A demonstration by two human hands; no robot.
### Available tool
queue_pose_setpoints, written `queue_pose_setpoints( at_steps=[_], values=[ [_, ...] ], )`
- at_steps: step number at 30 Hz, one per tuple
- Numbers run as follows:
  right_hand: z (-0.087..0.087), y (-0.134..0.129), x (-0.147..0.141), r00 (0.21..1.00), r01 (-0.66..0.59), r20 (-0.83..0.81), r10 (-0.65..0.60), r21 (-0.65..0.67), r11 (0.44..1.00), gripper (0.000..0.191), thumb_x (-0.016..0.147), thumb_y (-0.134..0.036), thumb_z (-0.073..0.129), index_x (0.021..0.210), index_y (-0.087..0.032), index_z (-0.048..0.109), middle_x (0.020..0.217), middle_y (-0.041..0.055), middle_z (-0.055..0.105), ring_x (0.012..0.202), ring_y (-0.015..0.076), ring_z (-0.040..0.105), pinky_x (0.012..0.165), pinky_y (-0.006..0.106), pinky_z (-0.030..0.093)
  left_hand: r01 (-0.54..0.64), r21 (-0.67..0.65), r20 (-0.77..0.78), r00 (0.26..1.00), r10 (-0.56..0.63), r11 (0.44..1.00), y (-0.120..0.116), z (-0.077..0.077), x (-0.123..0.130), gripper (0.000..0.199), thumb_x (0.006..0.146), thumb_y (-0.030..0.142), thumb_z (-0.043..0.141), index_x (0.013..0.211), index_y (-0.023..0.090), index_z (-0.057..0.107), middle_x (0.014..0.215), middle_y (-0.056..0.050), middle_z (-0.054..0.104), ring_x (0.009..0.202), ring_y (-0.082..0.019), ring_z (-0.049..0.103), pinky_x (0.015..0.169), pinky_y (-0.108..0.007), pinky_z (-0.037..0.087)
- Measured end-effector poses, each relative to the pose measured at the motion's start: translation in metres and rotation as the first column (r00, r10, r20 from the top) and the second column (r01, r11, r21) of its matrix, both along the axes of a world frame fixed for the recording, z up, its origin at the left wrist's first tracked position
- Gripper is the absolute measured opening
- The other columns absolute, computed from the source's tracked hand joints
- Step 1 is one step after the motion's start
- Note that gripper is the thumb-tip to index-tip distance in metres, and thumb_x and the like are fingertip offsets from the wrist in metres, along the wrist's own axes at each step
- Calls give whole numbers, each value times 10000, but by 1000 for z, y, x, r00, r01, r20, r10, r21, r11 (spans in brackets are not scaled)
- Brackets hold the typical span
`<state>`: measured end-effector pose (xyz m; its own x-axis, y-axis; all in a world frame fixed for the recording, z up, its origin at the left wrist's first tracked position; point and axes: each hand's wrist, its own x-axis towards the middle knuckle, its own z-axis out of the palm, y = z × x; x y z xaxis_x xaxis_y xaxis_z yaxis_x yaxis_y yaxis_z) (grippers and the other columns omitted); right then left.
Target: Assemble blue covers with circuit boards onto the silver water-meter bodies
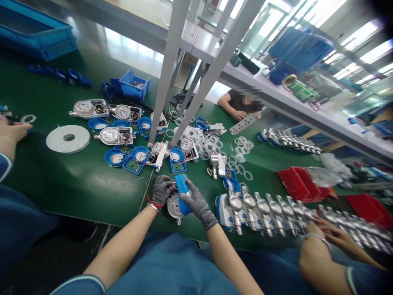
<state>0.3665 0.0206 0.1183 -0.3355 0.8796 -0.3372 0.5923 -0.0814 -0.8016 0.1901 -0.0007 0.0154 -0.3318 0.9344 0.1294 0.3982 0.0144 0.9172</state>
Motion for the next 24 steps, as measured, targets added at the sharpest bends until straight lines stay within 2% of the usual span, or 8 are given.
queue_pose_setpoints(
  at_steps=[3,8,12,16,18,20,22,24],
  values=[
    [4,-5,-4,960,-67,273,54,41,997,770,787,-456,639,1484,-250,383,1532,97,328,1378,297,385,1132,457,333,-66,-46,145,987,72,997,2,-12,13,112,784,232,687,869,203,754,1059,-65,671,1086,-209,571,1035,-437,508],
    [14,-20,-22,817,-112,574,52,70,991,779,820,-471,604,1521,-302,309,1552,126,285,1308,330,476,1041,450,421,-45,-88,199,978,61,995,8,-9,19,171,755,167,659,893,194,757,1094,-77,653,1122,-230,546,1083,-481,471],
    [22,-27,-34,722,-129,690,48,66,990,779,834,-472,580,1533,-299,280,1543,148,300,1266,342,519,1005,442,443,-47,-87,218,974,66,995,12,-8,22,216,745,118,618,894,190,756,1084,-77,654,1098,-215,560,1082,-461,484],
    [24,-26,-34,705,-113,707,50,42,993,789,835,-480,571,1538,-318,252,1543,139,303,1237,327,549,972,425,468,15,-139,359,932,36,990,15,-8,18,187,724,139,656,866,196,764,1059,-67,675,1054,-200,593,1086,-435,490],
    [22,-26,-32,706,-115,706,50,44,992,788,833,-490,569,1536,-331,250,1543,136,305,1220,324,564,952,425,481,126,-124,541,840,-40,984,12,-6,9,197,708,227,730,899,190,762,1134,-73,671,1103,-211,598,1108,-423,478],
    [19,-26,-30,700,-124,712,45,59,991,789,832,-505,567,1534,-345,245,1540,135,308,1200,326,578,932,432,492,205,-87,736,672,-76,975,4,-2,-1,396,653,345,822,1007,189,736,1226,-84,650,1166,-240,592,1129,-435,463],
    [14,-29,-29,690,-132,723,36,77,988,794,831,-520,565,1534,-358,234,1541,133,303,1183,327,590,918,437,501,188,-113,860,510,1,976,-8,4,-8,626,581,427,884,1122,187,678,1234,-99,654,1162,-265,609,1133,-477,456],
    [9,-33,-29,683,-145,730,35,89,985,811,835,-542,558,1541,-349,209,1552,146,277,1187,327,589,916,436,505,145,-176,898,428,99,974,-20,11,-5,740,555,473,900,1181,185,630,1207,-104,672,1140,-277,628,1141,-514,443]
  ],
)
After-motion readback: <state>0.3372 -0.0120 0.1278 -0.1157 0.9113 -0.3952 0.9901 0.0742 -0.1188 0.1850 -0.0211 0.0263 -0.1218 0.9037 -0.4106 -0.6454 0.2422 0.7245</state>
